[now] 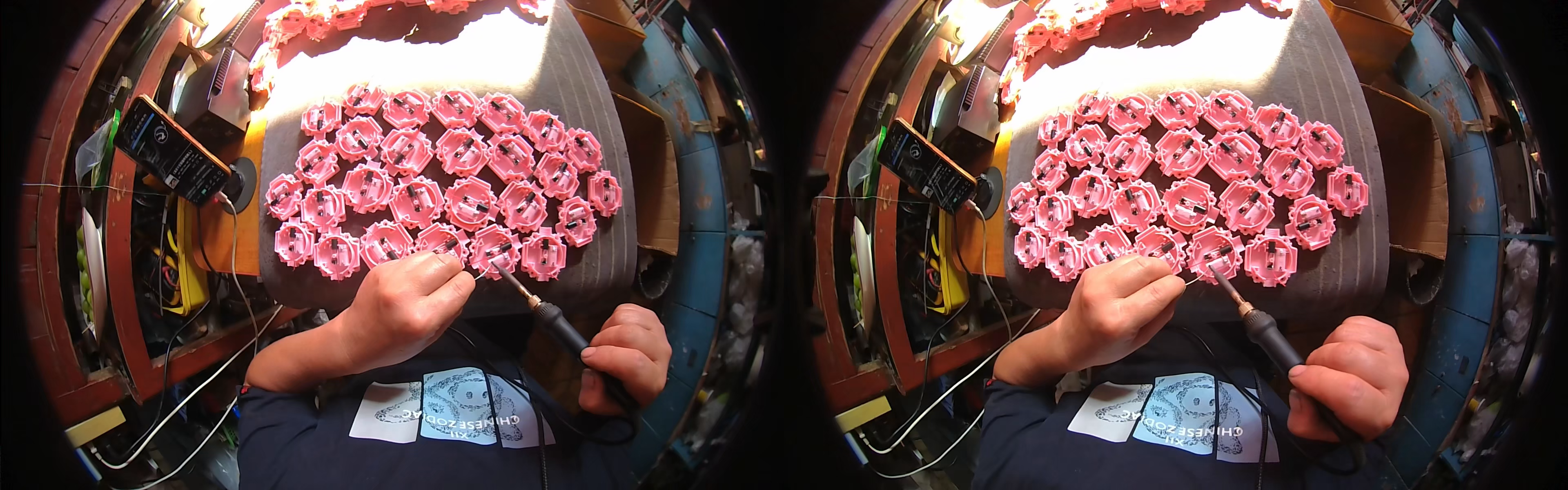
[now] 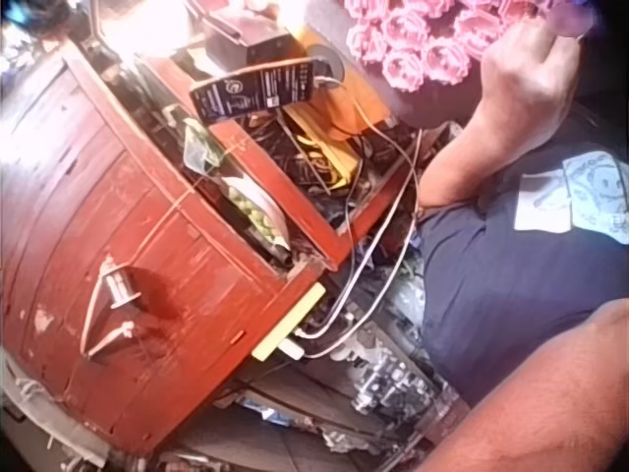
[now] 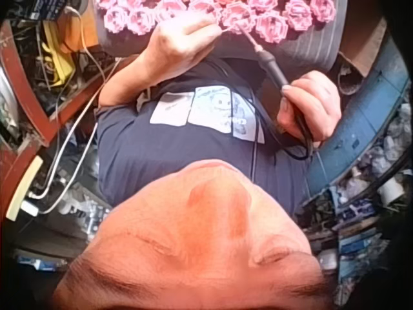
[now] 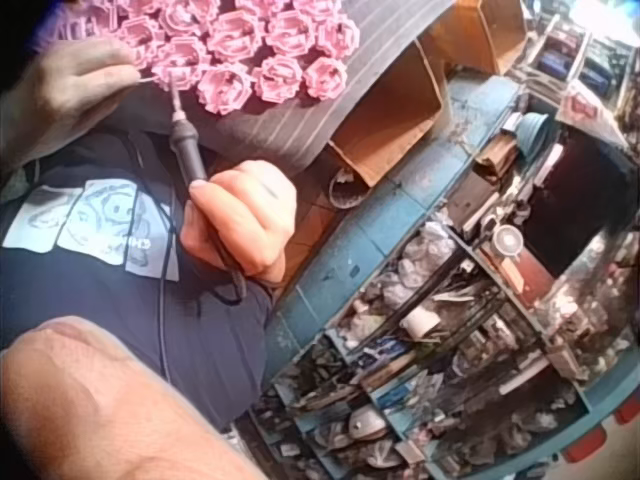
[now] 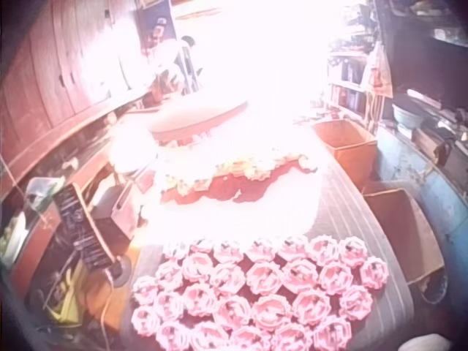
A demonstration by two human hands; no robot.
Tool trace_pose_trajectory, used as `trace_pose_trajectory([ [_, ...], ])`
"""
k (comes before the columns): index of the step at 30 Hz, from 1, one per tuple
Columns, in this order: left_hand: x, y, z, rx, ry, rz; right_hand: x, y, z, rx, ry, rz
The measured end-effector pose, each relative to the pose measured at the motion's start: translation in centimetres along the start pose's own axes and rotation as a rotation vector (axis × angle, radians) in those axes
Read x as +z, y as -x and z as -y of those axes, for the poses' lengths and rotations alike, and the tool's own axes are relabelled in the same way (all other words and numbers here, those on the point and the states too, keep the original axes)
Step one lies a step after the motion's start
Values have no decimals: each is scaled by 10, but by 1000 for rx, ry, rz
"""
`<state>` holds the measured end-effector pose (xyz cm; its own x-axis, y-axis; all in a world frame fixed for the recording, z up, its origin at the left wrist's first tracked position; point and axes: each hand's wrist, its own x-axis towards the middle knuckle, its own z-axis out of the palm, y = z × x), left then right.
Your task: The person uses a soldering iron to attach small components to pink plastic parts arranged on a workbench. The person handles each part individually, applying heat and solder to secure the components in place.
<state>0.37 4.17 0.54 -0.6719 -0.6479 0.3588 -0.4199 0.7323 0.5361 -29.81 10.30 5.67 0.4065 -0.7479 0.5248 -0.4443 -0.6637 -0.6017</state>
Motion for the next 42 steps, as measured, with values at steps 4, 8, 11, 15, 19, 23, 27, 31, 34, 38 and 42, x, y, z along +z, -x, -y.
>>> trace_pose_trajectory([
  [4,2,-1,1,4,-2,-1,3,0,1,5,10,-27],
  [8,1,-1,-1,-8,16,-18,2,2,1,4,13,-33],
  [11,1,1,-2,-6,42,-80,-4,1,1,9,3,0],
  [15,3,2,-2,-2,71,-140,-4,2,0,-5,-2,7],
  [19,1,1,-2,9,64,-72,-2,3,-1,-8,3,-8],
  [23,0,0,-4,14,78,-54,-3,5,-3,-22,-1,-32],
  [27,5,-8,-10,38,135,-62,-9,13,-1,-29,94,-120],
  [31,13,-25,-19,64,165,-93,-21,30,-1,29,110,-148],
  [34,21,-37,-20,88,166,-66,-28,43,0,65,126,-148],
  [38,30,-45,-20,102,131,-1,-30,53,0,84,118,-137],
  [42,32,-46,-18,106,102,39,-28,55,0,108,98,-157],
])
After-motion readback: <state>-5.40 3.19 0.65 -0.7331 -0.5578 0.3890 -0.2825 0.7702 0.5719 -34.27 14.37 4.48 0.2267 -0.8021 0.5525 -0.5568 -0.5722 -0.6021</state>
